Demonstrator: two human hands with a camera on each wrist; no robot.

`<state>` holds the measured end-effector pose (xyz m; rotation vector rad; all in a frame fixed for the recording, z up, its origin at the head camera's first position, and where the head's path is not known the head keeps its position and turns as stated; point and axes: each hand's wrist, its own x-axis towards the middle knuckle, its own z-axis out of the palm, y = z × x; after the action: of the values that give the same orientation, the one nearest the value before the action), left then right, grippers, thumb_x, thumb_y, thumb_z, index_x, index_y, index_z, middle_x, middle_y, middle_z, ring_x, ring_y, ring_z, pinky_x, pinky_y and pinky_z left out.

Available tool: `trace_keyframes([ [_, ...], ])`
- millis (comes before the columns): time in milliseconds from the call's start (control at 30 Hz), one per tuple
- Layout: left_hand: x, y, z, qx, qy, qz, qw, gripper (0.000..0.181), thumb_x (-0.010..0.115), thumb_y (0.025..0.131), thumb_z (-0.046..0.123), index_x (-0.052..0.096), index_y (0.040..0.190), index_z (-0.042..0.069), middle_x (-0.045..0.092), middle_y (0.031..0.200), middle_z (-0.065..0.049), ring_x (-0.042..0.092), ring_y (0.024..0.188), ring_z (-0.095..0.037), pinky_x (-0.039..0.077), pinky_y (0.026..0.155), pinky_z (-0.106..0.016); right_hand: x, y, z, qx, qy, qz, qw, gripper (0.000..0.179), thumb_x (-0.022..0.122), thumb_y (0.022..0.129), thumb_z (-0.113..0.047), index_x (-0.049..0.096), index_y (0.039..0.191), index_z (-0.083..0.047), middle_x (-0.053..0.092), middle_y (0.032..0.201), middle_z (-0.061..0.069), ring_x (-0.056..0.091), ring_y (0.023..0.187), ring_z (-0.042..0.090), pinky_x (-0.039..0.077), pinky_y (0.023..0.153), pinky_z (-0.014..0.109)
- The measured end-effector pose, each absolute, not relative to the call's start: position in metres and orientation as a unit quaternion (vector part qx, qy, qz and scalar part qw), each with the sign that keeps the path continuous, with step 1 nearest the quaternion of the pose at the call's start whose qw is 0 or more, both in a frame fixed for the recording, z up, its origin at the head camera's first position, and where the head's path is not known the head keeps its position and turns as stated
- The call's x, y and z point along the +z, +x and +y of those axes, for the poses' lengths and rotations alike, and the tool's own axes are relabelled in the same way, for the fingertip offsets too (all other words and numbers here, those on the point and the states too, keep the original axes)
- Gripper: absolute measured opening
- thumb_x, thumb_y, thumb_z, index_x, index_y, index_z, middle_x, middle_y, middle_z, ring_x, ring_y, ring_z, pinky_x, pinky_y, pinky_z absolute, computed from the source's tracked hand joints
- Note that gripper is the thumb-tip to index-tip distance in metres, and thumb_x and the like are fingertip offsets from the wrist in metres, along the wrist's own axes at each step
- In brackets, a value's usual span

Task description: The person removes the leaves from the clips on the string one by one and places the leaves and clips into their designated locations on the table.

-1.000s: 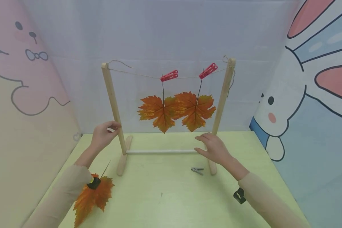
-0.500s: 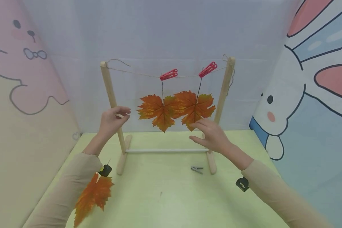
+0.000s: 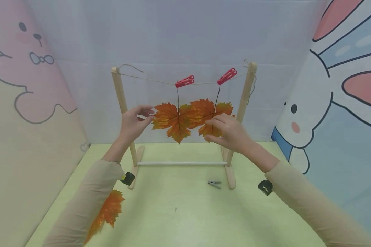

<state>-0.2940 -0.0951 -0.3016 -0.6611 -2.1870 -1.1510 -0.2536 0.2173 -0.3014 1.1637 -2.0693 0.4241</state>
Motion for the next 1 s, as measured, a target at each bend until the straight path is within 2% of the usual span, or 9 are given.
trace_keyframes([
  [200,-0.296,-0.296,-0.081,-0.452,-0.246,-0.810,0.281,0.023,0.067,0.080,0.003,0.063,0.103,0.000,0.067,0.086,-0.010,0.061,0.076,-0.019,0.052,0.063,-0.030,-0.288,-0.258,0.216,0.164,0.451,-0.802,0.356,0.061,0.047,0.086,-0.054,0.065,0.101,0.002,0.063,0.089,0.014,0.056,0.082,0.026,0.049,0.064,0.037],
  [500,-0.290,-0.297,-0.058,-0.457,-0.225,-0.818,0.266,0.029,0.069,0.079,0.007,0.063,0.107,0.003,0.066,0.092,-0.009,0.059,0.083,-0.019,0.051,0.070,-0.029,-0.279,-0.260,0.214,0.154,0.451,-0.806,0.350,0.064,0.046,0.086,-0.055,0.064,0.101,0.004,0.064,0.089,0.015,0.057,0.083,0.028,0.049,0.070,0.041],
  [667,-0.287,-0.301,-0.047,-0.463,-0.209,-0.822,0.256,0.034,0.070,0.079,0.008,0.061,0.112,0.005,0.064,0.093,-0.008,0.058,0.082,-0.018,0.050,0.072,-0.026,-0.271,-0.261,0.211,0.158,0.457,-0.803,0.348,0.062,0.047,0.086,-0.054,0.064,0.101,0.004,0.064,0.089,0.015,0.057,0.081,0.028,0.048,0.071,0.040],
  [833,-0.289,-0.308,-0.039,-0.470,-0.188,-0.825,0.250,0.034,0.070,0.079,0.010,0.061,0.112,0.006,0.065,0.100,-0.006,0.058,0.085,-0.017,0.048,0.075,-0.024,-0.267,-0.261,0.208,0.164,0.461,-0.801,0.344,0.058,0.050,0.086,-0.051,0.064,0.102,0.003,0.064,0.089,0.015,0.056,0.081,0.027,0.047,0.069,0.040],
  [1000,-0.293,-0.311,-0.033,-0.496,-0.164,-0.819,0.238,0.032,0.070,0.079,0.009,0.062,0.110,0.007,0.065,0.098,-0.005,0.059,0.083,-0.016,0.049,0.074,-0.023,-0.263,-0.263,0.206,0.162,0.467,-0.795,0.352,0.058,0.049,0.086,-0.051,0.065,0.101,0.003,0.064,0.088,0.015,0.056,0.081,0.027,0.048,0.069,0.039],
])
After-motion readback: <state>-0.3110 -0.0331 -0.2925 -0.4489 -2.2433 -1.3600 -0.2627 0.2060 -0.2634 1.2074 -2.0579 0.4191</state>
